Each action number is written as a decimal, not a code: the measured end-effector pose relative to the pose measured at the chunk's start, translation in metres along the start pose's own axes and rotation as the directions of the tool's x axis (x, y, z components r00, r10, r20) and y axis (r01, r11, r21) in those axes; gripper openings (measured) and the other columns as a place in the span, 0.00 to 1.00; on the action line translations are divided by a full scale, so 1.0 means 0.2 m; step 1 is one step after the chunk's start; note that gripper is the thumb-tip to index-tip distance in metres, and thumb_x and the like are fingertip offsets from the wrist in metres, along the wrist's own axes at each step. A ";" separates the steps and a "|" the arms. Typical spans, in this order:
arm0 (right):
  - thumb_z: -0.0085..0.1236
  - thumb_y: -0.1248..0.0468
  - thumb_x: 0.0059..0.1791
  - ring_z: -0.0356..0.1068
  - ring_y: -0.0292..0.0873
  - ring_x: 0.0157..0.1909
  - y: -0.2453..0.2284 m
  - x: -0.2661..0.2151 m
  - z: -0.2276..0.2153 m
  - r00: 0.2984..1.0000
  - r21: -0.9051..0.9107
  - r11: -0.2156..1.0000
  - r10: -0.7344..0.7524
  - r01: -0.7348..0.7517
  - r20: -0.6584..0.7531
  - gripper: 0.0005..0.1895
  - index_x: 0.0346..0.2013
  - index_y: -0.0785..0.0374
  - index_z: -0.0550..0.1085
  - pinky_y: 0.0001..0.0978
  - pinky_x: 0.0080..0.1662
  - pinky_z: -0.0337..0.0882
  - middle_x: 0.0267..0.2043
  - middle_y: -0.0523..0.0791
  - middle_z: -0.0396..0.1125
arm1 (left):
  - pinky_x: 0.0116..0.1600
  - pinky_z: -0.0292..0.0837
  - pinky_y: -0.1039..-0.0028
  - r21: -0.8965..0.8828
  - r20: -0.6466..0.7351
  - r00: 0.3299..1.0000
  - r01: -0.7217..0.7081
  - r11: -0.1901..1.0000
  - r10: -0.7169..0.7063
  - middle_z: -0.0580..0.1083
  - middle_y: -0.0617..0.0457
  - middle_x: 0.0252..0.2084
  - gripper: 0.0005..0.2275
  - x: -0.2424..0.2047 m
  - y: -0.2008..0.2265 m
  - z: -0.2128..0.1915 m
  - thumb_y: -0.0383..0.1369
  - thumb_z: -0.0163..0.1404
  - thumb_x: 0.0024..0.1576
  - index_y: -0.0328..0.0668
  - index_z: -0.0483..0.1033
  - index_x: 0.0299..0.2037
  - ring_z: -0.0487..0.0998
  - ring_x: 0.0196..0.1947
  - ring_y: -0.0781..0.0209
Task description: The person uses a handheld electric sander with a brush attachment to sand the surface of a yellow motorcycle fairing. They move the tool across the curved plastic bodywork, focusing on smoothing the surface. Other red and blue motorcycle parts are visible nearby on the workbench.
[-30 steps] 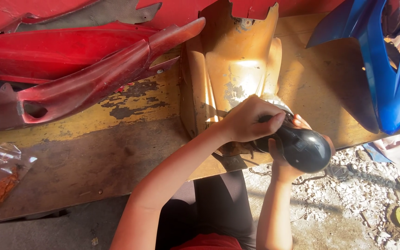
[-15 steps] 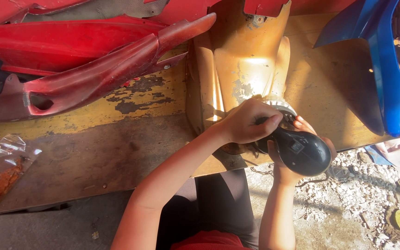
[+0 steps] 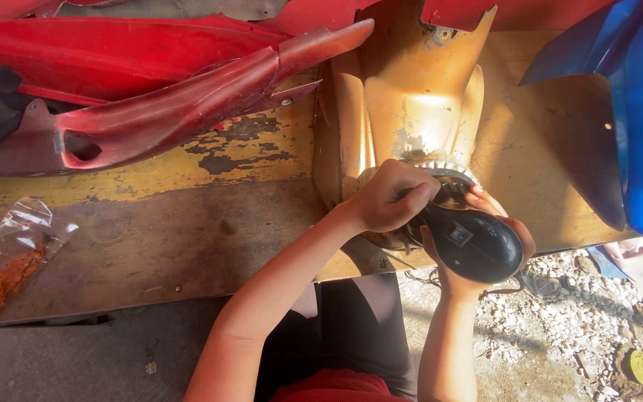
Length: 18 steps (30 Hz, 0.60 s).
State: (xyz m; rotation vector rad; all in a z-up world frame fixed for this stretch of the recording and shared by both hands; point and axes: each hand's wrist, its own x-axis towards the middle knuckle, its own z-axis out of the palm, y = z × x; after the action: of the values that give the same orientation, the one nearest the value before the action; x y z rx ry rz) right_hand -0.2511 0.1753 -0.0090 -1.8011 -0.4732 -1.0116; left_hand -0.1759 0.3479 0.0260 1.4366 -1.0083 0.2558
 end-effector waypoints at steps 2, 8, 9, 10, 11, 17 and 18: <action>0.79 0.61 0.42 0.67 0.51 0.67 -0.02 0.05 0.04 1.000 -0.113 0.993 -0.023 0.023 0.001 0.41 0.61 0.60 0.62 0.47 0.73 0.66 0.58 0.47 0.68 | 0.34 0.62 0.66 -0.004 -0.023 1.000 -0.011 1.000 0.011 0.61 0.47 0.23 0.15 -0.01 -0.03 -0.03 0.35 0.40 0.63 0.33 0.63 0.25 0.63 0.24 0.53; 0.73 0.66 0.52 0.71 0.51 0.66 -0.04 0.10 0.20 0.993 0.136 0.984 -0.114 0.112 0.005 0.34 0.60 0.57 0.56 0.47 0.71 0.66 0.59 0.51 0.71 | 0.33 0.56 0.66 0.029 -0.192 0.981 -0.022 0.999 0.028 0.58 0.48 0.22 0.19 -0.14 -0.06 -0.19 0.41 0.38 0.61 0.32 0.60 0.23 0.62 0.23 0.55; 0.71 0.68 0.50 0.72 0.53 0.64 -0.07 0.12 0.21 0.992 0.179 0.977 -0.120 0.111 0.040 0.32 0.58 0.58 0.58 0.51 0.72 0.68 0.58 0.53 0.71 | 0.33 0.54 0.65 0.047 -0.234 0.972 -0.016 0.999 0.027 0.57 0.48 0.22 0.20 -0.17 -0.06 -0.21 0.43 0.37 0.60 0.32 0.59 0.23 0.61 0.23 0.55; 0.71 0.68 0.50 0.72 0.53 0.64 -0.08 0.12 0.20 0.991 0.182 0.977 -0.123 0.113 0.043 0.32 0.58 0.58 0.58 0.51 0.72 0.68 0.58 0.53 0.71 | 0.33 0.54 0.65 0.049 -0.238 0.971 -0.017 0.999 0.028 0.57 0.48 0.22 0.20 -0.18 -0.06 -0.20 0.43 0.37 0.60 0.32 0.59 0.23 0.61 0.23 0.55; 0.71 0.68 0.48 0.72 0.54 0.63 -0.10 0.11 0.19 0.989 0.145 0.983 -0.128 0.115 0.078 0.32 0.58 0.59 0.58 0.52 0.71 0.67 0.57 0.54 0.71 | 0.33 0.53 0.65 0.038 -0.252 0.968 -0.008 0.999 0.018 0.57 0.48 0.21 0.21 -0.20 -0.06 -0.19 0.44 0.37 0.60 0.32 0.58 0.23 0.61 0.22 0.55; 0.73 0.67 0.48 0.72 0.53 0.64 -0.09 0.13 0.17 0.987 0.133 0.986 -0.116 0.101 0.110 0.34 0.59 0.59 0.57 0.52 0.72 0.66 0.57 0.55 0.71 | 0.32 0.53 0.65 -0.013 -0.276 0.961 0.014 1.000 -0.017 0.57 0.47 0.21 0.22 -0.17 -0.04 -0.16 0.45 0.36 0.60 0.31 0.59 0.22 0.60 0.22 0.54; 0.74 0.66 0.49 0.71 0.52 0.64 -0.09 0.13 0.18 0.988 0.165 0.982 -0.116 0.097 0.106 0.35 0.59 0.58 0.56 0.51 0.72 0.65 0.58 0.55 0.70 | 0.32 0.53 0.65 -0.002 -0.290 0.957 0.010 1.000 -0.010 0.57 0.47 0.21 0.22 -0.17 -0.05 -0.16 0.45 0.36 0.60 0.31 0.59 0.22 0.60 0.22 0.54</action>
State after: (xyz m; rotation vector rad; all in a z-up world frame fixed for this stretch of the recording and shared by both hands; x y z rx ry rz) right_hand -0.2327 0.2121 0.0166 -1.7111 -0.7088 -0.9184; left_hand -0.1757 0.3895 0.0018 1.3568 -0.7607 0.4454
